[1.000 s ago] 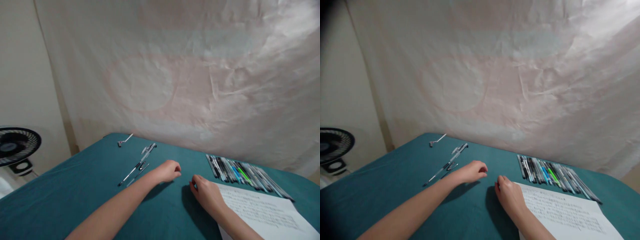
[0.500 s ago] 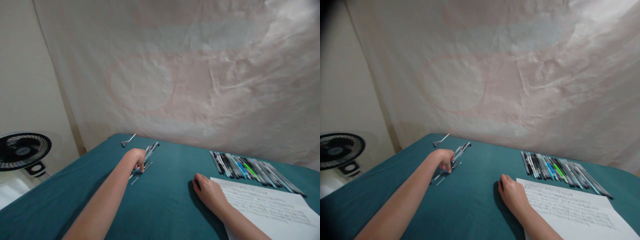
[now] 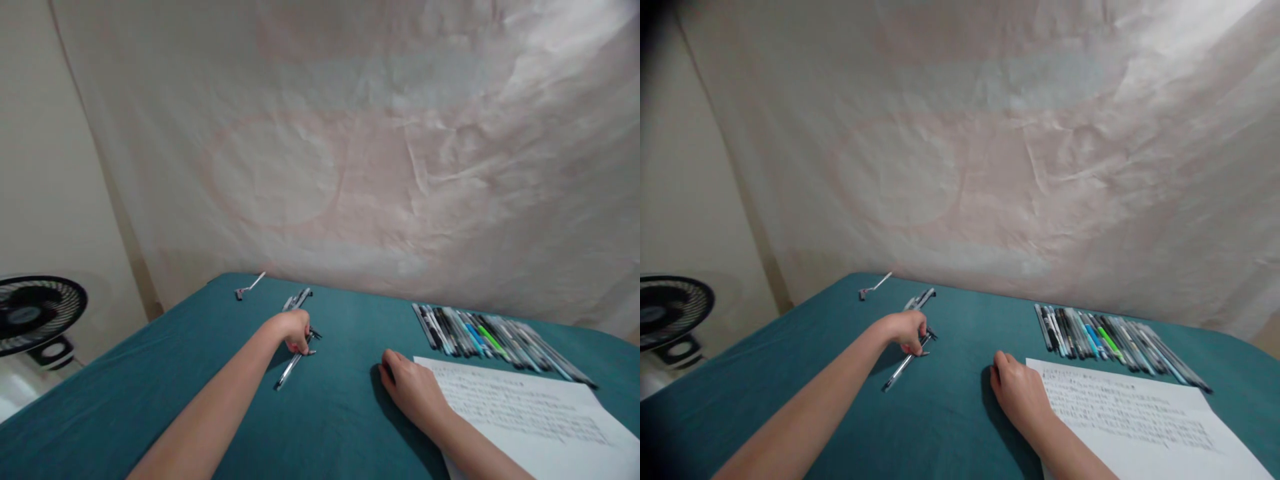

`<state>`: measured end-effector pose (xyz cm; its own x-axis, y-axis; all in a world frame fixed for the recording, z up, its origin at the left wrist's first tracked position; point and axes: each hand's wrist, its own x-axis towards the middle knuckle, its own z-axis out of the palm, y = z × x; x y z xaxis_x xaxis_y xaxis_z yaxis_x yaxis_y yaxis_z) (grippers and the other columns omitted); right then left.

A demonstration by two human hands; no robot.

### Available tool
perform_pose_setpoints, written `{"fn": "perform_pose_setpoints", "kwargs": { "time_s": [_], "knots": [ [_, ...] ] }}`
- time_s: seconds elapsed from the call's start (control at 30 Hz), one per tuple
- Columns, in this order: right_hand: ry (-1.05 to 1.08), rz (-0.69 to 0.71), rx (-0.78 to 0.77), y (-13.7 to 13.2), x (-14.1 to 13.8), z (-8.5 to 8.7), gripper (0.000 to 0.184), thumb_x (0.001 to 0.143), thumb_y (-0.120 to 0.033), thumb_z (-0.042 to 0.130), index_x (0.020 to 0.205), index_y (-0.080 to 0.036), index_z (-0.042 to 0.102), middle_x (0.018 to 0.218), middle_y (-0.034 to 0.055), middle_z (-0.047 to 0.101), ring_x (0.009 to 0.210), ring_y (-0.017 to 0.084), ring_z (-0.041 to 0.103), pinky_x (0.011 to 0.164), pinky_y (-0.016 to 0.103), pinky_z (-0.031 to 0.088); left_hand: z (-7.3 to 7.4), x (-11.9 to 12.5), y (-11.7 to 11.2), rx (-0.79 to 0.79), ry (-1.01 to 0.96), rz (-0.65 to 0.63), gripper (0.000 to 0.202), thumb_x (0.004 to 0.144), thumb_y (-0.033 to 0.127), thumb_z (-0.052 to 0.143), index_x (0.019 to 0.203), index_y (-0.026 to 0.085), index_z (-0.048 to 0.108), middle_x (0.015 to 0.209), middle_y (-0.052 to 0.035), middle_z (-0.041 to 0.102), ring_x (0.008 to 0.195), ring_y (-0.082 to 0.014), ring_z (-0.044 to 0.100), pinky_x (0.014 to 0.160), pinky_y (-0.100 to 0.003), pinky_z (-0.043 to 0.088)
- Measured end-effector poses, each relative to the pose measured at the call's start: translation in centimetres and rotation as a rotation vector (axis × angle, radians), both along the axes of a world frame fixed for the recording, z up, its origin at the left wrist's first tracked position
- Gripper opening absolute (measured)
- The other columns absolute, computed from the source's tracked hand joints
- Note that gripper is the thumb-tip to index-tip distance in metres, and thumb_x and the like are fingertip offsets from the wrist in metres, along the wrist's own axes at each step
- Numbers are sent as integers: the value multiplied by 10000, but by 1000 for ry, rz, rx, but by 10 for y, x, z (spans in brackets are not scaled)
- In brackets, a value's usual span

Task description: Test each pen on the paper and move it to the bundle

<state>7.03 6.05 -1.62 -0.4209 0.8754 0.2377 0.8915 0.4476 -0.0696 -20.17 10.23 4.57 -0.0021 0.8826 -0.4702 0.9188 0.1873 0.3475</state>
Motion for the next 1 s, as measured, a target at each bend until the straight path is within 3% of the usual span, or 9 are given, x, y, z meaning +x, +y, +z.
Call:
{"fn": "perform_pose_setpoints", "kwargs": {
  "time_s": [0.1, 0.27, 0.5, 0.7, 0.87, 1.0],
  "knots": [
    [2, 1, 11, 0, 1, -2, 121, 880, -245, 384, 827, -208, 488, 769, 15, 633, 639, 170, 619, 476, 253, 225, -3, 14, -1, -21, -72, -35, 322, 516, 144, 736, 801, 155, 587, 542, 9, 627, 559, -180, 640, 533, -249, 519],
    [0, 1, 14, 1, 1, -3, 123, 884, -254, 383, 831, -209, 484, 757, 15, 631, 630, 170, 616, 473, 251, 217, -5, 37, -8, -7, -101, -100, 203, 524, 134, 661, 715, 155, 598, 525, 5, 614, 539, -168, 618, 501, -230, 493],
    [8, 4, 6, 2, 0, -3, 136, 886, -261, 373, 834, -208, 488, 770, 25, 631, 640, 172, 615, 480, 249, 232, -8, 54, -15, 164, -29, -211, 100, 431, 107, 605, 512, 161, 581, 493, -12, 586, 557, -198, 586, 541, -270, 445],
    [70, 16, -22, 0, 1, -2, 149, 877, -250, 368, 829, -202, 501, 783, 32, 629, 643, 177, 605, 495, 249, 273, -12, 55, -14, 294, -85, -242, 112, 435, 140, 613, 544, 163, 623, 544, -14, 597, 562, -180, 560, 536, -251, 396],
    [420, 46, -144, 2, 1, 1, 208, 855, -310, 417, 989, -190, 520, 787, 31, 621, 643, 164, 573, 560, 255, 359, -11, 54, -7, 339, -272, -228, 195, 480, 148, 617, 670, 142, 657, 595, -4, 607, 566, -144, 543, 511, -212, 378],
    [816, 129, -351, 3, -1, 9, 311, 837, -406, 449, 994, -165, 567, 728, 21, 601, 544, 121, 508, 517, 238, 377, -2, 66, -11, 342, -498, -250, 249, 545, 135, 572, 783, 120, 642, 628, 7, 599, 574, -119, 534, 508, -190, 386]
  ]
}}
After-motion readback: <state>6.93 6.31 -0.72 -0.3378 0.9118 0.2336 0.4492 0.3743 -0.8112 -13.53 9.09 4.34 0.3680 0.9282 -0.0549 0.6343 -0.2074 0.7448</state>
